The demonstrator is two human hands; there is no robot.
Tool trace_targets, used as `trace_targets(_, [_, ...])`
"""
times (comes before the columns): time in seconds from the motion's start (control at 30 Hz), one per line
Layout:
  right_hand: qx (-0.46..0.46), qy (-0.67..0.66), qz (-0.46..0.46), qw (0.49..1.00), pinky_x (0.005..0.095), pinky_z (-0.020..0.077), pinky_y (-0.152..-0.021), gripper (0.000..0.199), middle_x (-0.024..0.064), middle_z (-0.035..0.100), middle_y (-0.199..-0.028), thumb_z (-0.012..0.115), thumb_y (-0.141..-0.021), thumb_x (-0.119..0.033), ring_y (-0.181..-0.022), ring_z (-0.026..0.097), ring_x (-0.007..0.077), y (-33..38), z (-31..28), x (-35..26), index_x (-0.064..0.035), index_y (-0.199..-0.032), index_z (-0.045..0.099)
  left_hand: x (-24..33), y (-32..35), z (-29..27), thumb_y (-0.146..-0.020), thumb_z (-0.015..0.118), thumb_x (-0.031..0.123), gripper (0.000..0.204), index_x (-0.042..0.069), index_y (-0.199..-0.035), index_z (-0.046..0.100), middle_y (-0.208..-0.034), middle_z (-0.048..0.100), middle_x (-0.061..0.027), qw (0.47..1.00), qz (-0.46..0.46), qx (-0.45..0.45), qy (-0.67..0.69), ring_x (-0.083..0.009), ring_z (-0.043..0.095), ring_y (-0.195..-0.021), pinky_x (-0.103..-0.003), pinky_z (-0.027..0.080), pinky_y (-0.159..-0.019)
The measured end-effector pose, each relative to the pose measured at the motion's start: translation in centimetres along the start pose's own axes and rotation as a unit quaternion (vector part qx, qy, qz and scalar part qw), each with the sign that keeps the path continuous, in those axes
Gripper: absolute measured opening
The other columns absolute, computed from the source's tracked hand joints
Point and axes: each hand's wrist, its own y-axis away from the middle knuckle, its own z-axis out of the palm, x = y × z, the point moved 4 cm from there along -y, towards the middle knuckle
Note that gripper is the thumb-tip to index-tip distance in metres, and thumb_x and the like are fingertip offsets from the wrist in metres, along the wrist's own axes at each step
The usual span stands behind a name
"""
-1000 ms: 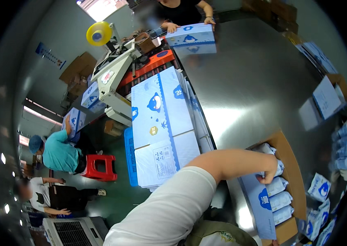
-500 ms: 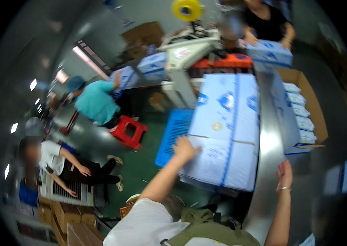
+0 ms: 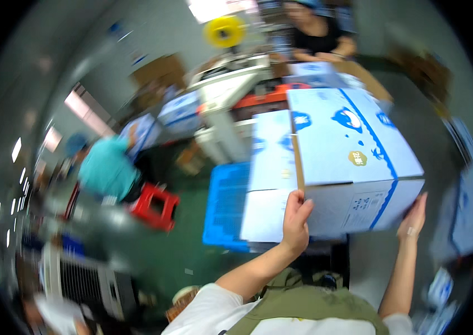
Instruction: The person places packages of wipes into cardboard boxes, stacks the boxes, and moves them to different positions on a metal work table in a manufacturing environment.
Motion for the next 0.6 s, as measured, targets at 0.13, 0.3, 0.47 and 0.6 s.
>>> trace_targets(0.13, [0.143, 0.042, -0.315, 0.937, 0.0293, 0.0431, -0.085, 0.045, 0.0086, 0.062, -0.105, 0.053, -0.089, -0.037, -0.095, 0.057, 0.0178, 3.1, -13.4, -13.0, 0.0036, -0.108, 0.058, -9.3, 8.0, 6.3, -0.088, 0.053, 0.013, 0.048, 0.001, -0.131, 0.039, -0.118, 0.051, -0.0072, 0.93, -0.259, -0.186, 0.181, -0.0158, 0.048, -0.1, -0.03, 0.038, -0.089])
trace_targets(0.3, [-0.066, 0.715, -0.248, 0.65, 0.0371, 0.0372, -0.068, 0.02, 0.0109, 0.053, -0.055, 0.051, -0.073, -0.015, -0.053, 0.045, 0.0286, 15.4, -9.5, -17.4, -0.0064, -0.055, 0.048, -12.3, 3.0, 7.1, -0.071, 0.069, 0.01, 0.076, 0.001, -0.136, 0.029, -0.133, 0.038, -0.0163, 0.847, -0.114, -0.309, -0.418, -0.0251, 0.045, -0.112, -0.037, 0.035, -0.098])
trace_targets(0.47, [-0.149, 0.833, 0.053, 0.53, 0.0426, 0.0429, -0.076, 0.035, 0.0164, 0.064, -0.07, 0.048, -0.08, -0.032, -0.065, 0.058, 0.0344, 23.9, -22.3, -10.0, -0.0058, -0.066, 0.066, -10.5, -1.6, 26.0, -0.055, 0.082, 0.011, 0.106, 0.0, -0.14, 0.019, -0.144, 0.019, -0.0232, 0.675, 0.242, -0.516, -0.469, -0.0372, 0.018, -0.134, -0.041, 0.019, -0.109])
trace_targets(0.6, [-0.184, 0.835, 0.073, 0.513, 0.0435, 0.0474, -0.075, 0.031, 0.0165, 0.066, -0.079, 0.053, -0.077, -0.032, -0.079, 0.063, 0.0345, 26.2, -25.3, -5.7, -0.0061, -0.076, 0.069, -11.8, 5.2, 31.9, -0.05, 0.084, 0.019, 0.11, 0.002, -0.14, 0.022, -0.144, 0.02, -0.0227, 0.267, 0.124, -0.819, -0.492, -0.0362, 0.023, -0.132, -0.041, 0.021, -0.109])
